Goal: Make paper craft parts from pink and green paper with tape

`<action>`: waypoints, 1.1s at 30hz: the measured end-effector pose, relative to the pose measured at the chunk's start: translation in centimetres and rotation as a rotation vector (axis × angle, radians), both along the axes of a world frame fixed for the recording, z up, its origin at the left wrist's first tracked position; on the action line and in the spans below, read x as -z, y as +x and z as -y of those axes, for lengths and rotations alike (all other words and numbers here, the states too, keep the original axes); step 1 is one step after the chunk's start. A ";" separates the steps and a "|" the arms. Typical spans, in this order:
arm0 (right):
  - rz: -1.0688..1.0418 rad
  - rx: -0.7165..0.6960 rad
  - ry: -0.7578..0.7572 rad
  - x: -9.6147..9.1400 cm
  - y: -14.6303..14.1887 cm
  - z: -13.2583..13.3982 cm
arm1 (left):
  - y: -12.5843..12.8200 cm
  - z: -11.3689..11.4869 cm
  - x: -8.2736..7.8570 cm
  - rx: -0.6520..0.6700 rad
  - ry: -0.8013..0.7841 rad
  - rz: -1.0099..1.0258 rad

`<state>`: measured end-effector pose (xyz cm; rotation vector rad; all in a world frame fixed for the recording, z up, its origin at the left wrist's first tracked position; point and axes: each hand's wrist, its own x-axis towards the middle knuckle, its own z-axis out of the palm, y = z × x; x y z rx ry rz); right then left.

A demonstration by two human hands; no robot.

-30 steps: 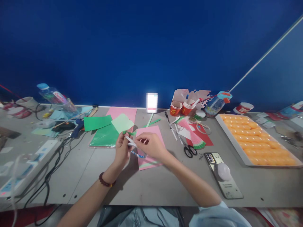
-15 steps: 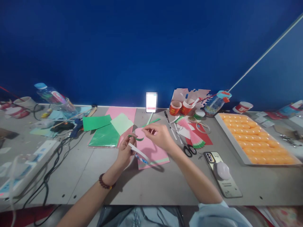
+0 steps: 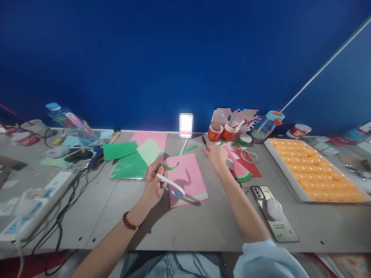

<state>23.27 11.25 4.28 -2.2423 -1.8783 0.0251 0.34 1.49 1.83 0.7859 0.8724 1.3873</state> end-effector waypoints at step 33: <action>-1.448 -0.439 -0.504 -2.7 -8.9 9.6 | -0.1 0.0 -0.3 -0.174 -0.025 -0.023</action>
